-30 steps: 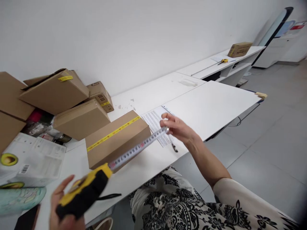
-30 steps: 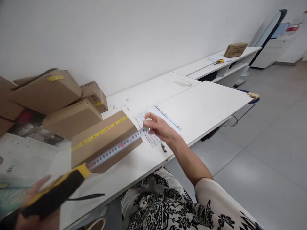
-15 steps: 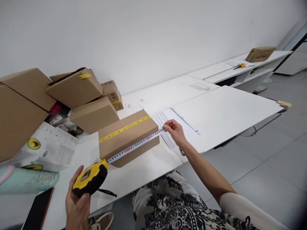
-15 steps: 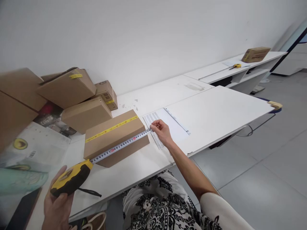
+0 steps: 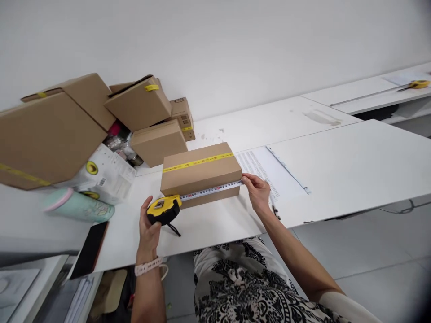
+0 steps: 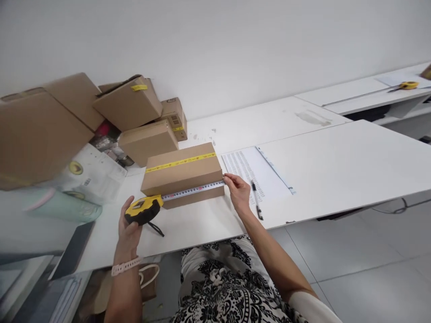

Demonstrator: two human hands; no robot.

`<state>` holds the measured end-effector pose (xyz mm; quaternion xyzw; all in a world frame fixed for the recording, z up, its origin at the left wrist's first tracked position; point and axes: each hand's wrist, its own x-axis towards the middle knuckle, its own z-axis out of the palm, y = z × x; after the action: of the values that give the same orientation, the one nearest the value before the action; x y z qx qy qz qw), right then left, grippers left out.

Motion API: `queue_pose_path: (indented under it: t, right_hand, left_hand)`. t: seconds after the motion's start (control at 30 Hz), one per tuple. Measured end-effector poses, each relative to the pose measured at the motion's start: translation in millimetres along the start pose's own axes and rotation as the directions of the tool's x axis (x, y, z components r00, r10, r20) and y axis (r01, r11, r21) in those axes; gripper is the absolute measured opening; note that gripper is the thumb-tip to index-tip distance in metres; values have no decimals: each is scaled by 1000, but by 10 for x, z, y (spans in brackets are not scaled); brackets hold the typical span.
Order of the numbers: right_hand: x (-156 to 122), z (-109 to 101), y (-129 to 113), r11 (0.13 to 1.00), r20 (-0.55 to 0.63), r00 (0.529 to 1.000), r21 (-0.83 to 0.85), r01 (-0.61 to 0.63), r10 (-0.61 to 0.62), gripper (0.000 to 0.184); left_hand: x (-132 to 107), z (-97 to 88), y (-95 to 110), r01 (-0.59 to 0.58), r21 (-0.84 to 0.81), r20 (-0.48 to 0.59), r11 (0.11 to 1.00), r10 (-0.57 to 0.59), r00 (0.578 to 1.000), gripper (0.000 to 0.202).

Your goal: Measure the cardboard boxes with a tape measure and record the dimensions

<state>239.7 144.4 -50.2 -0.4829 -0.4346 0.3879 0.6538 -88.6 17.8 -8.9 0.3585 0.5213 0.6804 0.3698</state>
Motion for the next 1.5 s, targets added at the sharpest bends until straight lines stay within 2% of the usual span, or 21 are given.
queue_pose_path:
  t: [0.23, 0.33, 0.4, 0.5, 0.57, 0.63, 0.7, 0.8, 0.9, 1.0, 1.1, 1.17, 1.3, 1.5]
  right_hand:
    - [-72, 30, 100, 999, 55, 998, -27, 29, -28, 36]
    - [-91, 11, -9, 999, 78, 997, -23, 29, -27, 41]
    - [-102, -37, -217, 999, 50, 998, -29, 28, -26, 42]
    - [-94, -146, -679, 996, -26, 997, -54, 68, -69, 39]
    - [-57, -206, -950, 991, -50, 993, -87, 99, -104, 36]
    - [2, -233, -1084, 990, -20, 997, -117, 73, -76, 36]
    - [64, -228, -1069, 992, 45, 999, -127, -24, 30, 38]
    - [151, -187, -909, 979, 134, 975, -132, -157, 175, 44]
    - [284, -134, -783, 969, 222, 958, -207, -134, 180, 40]
    - [503, -94, -708, 969, 387, 898, -206, -139, 211, 34]
    - [728, -69, -618, 958, 543, 789, -147, -248, 287, 40]
    - [824, -47, -552, 957, 623, 734, -90, -276, 271, 45]
    - [884, 21, -466, 973, 729, 672, 40, -228, 128, 39]
    - [925, 49, -484, 969, 800, 585, 20, -244, 131, 26]
  left_hand:
    - [217, 71, -109, -15, -31, -16, 999, 14, 1000, 105]
    - [220, 99, -53, -15, -36, -23, 999, 14, 1000, 98]
    - [139, 138, 88, -14, -28, -36, 1000, 13, 999, 85]
    - [-88, 254, 461, 17, -7, -93, 1000, -18, 995, 57]
    - [-237, 361, 752, 56, 13, -120, 998, -54, 991, 48]
    - [-321, 461, 988, 96, 39, -97, 995, -92, 991, 45]
    - [-322, 526, 1111, 160, 61, -89, 985, -155, 984, 45]
    - [-227, 541, 1100, 255, 80, -104, 964, -246, 964, 50]
    - [-129, 507, 995, 256, 70, -112, 964, -248, 962, 51]
    - [-93, 472, 901, 283, 47, -109, 958, -276, 955, 52]
    - [-110, 439, 831, 341, 26, -84, 940, -338, 937, 58]
    - [-141, 422, 793, 343, 8, -76, 939, -341, 937, 60]
    - [-244, 425, 756, 306, -13, -99, 952, -306, 947, 56]
    - [-511, 511, 811, 284, -5, -171, 959, -280, 945, 50]
